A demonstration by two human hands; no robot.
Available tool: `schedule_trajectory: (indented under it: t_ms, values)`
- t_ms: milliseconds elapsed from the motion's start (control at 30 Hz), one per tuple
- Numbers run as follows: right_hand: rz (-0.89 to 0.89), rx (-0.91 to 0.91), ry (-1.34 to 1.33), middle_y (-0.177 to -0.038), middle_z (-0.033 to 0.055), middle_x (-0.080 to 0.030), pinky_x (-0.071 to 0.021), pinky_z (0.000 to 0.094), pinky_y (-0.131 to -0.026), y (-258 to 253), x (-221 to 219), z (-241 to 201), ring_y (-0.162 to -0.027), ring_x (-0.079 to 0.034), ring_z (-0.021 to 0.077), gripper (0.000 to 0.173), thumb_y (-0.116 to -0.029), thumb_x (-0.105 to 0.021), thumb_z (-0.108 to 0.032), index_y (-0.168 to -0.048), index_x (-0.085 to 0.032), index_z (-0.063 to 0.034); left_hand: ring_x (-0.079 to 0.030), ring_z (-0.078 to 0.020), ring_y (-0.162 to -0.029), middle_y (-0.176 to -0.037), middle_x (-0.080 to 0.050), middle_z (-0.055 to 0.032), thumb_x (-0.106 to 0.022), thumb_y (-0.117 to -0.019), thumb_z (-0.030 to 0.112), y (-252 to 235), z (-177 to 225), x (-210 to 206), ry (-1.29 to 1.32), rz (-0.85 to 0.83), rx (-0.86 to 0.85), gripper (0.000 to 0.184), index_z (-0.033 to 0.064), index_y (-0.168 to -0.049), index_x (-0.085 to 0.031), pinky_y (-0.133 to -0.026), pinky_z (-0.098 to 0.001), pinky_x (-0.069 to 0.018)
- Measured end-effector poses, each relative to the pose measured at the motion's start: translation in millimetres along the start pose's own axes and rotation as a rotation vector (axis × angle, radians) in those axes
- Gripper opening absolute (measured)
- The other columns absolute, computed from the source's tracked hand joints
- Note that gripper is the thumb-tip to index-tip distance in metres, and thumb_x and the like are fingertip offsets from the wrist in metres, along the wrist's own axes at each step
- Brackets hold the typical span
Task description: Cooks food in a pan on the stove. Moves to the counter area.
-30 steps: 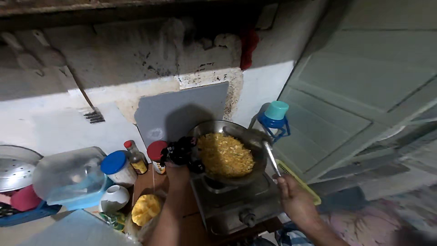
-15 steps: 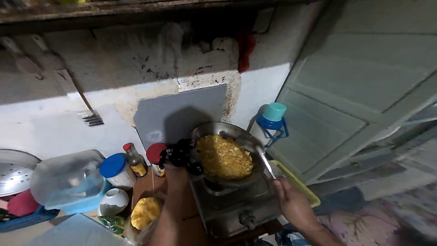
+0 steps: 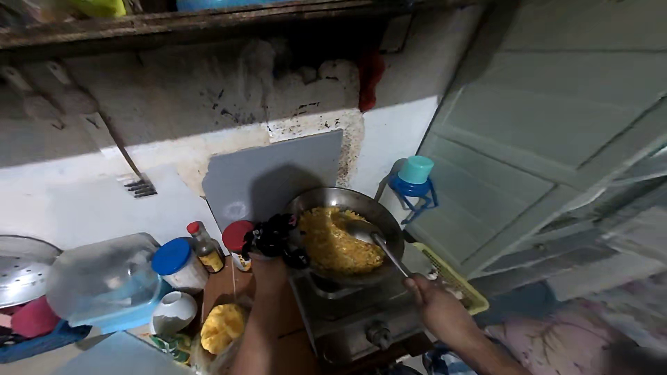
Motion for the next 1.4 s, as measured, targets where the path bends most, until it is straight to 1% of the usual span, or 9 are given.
schedule_trajectory:
  t_ms: [233,433,567,733,867,1000,1100,1267,1400]
  values:
    - [0.051,-0.02,-0.621,-0.068,-0.0011,-0.048,-0.0413,0.0279,-0.05,1,6,8,-0.053,-0.044,0.0083,0.035,-0.1118,-0.036,-0.025,-0.114,-0.063,-0.0026,-0.065,-0.0238,-0.099,-0.107,-0.067,-0.0189,-0.07,-0.0925,0.003,-2,0,3,-0.011,-0.026,-0.026,0.035,-0.006,-0.125,-0.059,-0.089,-0.0429,-0.0542]
    - [0.452,0.171,-0.524,-0.08,0.0086,-0.056,-0.0495,0.035,-0.056,20,23,6,-0.062,-0.053,0.0141,0.051,-0.1101,-0.029,-0.034,-0.122,-0.056,0.0071,-0.065,-0.0227,-0.099,-0.108,-0.067,-0.0172,-0.07,-0.0943,0.007,-3,-1,5,-0.046,-0.066,-0.005,0.035,-0.0023,-0.126,-0.059,-0.088,-0.0419,-0.0545]
    - [0.157,0.032,-0.261,-0.097,0.0311,-0.067,-0.0501,0.0664,-0.081,10,-8,15,-0.088,-0.067,0.0473,0.044,-0.1124,-0.036,-0.027,-0.131,-0.059,0.0057,-0.064,-0.0286,-0.104,-0.114,-0.066,-0.0214,-0.07,-0.0953,0.01,-2,0,5,-0.147,-0.089,0.046,0.039,-0.0038,-0.13,-0.057,-0.092,-0.0474,-0.053]
    - [0.421,0.151,-0.436,-0.084,0.0165,-0.059,-0.0511,0.0452,-0.064,18,8,18,-0.067,-0.056,0.0239,0.05,-0.1098,-0.031,-0.031,-0.123,-0.059,0.0084,-0.065,-0.0271,-0.099,-0.112,-0.065,-0.0208,-0.069,-0.0955,0.009,-8,-15,2,-0.017,-0.088,0.064,0.045,-0.0029,-0.134,-0.051,-0.085,-0.0463,-0.0552]
    - [0.187,0.063,-0.269,-0.096,0.0301,-0.068,-0.0506,0.0662,-0.08,12,-6,13,-0.089,-0.067,0.047,0.043,-0.112,-0.037,-0.026,-0.127,-0.061,0.006,-0.064,-0.0312,-0.105,-0.115,-0.065,-0.0234,-0.068,-0.0966,0.01,-6,-7,4,-0.105,-0.08,0.069,0.04,-0.0042,-0.132,-0.055,-0.091,-0.0502,-0.0526]
    - [0.422,0.17,-0.439,-0.079,0.0135,-0.057,-0.05,0.0435,-0.059,20,2,9,-0.063,-0.055,0.0225,0.049,-0.1098,-0.031,-0.031,-0.119,-0.06,0.0071,-0.064,-0.0285,-0.103,-0.114,-0.065,-0.0213,-0.064,-0.0994,0.011,-7,-8,4,-0.04,-0.093,0.02,0.036,-0.0025,-0.132,-0.055,-0.09,-0.0482,-0.0529]
    - [0.21,0.105,-0.29,-0.092,0.0295,-0.066,-0.0518,0.0636,-0.078,14,-8,5,-0.085,-0.066,0.045,0.043,-0.1118,-0.037,-0.025,-0.121,-0.061,0.0089,-0.065,-0.0261,-0.103,-0.112,-0.067,-0.0191,-0.07,-0.0947,0.009,-4,0,7,-0.074,-0.064,-0.036,0.037,-0.0031,-0.128,-0.058,-0.091,-0.0467,-0.0536]
    - [0.408,0.145,-0.451,-0.08,0.0144,-0.058,-0.0502,0.0436,-0.061,16,1,12,-0.065,-0.056,0.0228,0.047,-0.11,-0.032,-0.028,-0.12,-0.059,0.0089,-0.064,-0.028,-0.107,-0.115,-0.066,-0.0202,-0.069,-0.0954,0.009,-2,6,9,-0.131,-0.071,-0.024,0.036,-0.0026,-0.128,-0.059,-0.095,-0.0482,-0.0515]
    - [0.166,0.065,-0.278,-0.098,0.0305,-0.066,-0.0507,0.0652,-0.084,10,-13,13,-0.092,-0.067,0.0459,0.043,-0.1122,-0.037,-0.026,-0.124,-0.061,0.0075,-0.065,-0.0265,-0.103,-0.111,-0.067,-0.0194,-0.07,-0.095,0.01,-3,4,7,-0.11,-0.046,-0.052,0.034,-0.003,-0.126,-0.06,-0.092,-0.0469,-0.0531]
Point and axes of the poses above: each hand's wrist, its own y-axis away from the middle knuckle, its own x-axis out of the back of the hand, z = x × y, the point moved 7 cm from there along -y, towards the middle knuckle
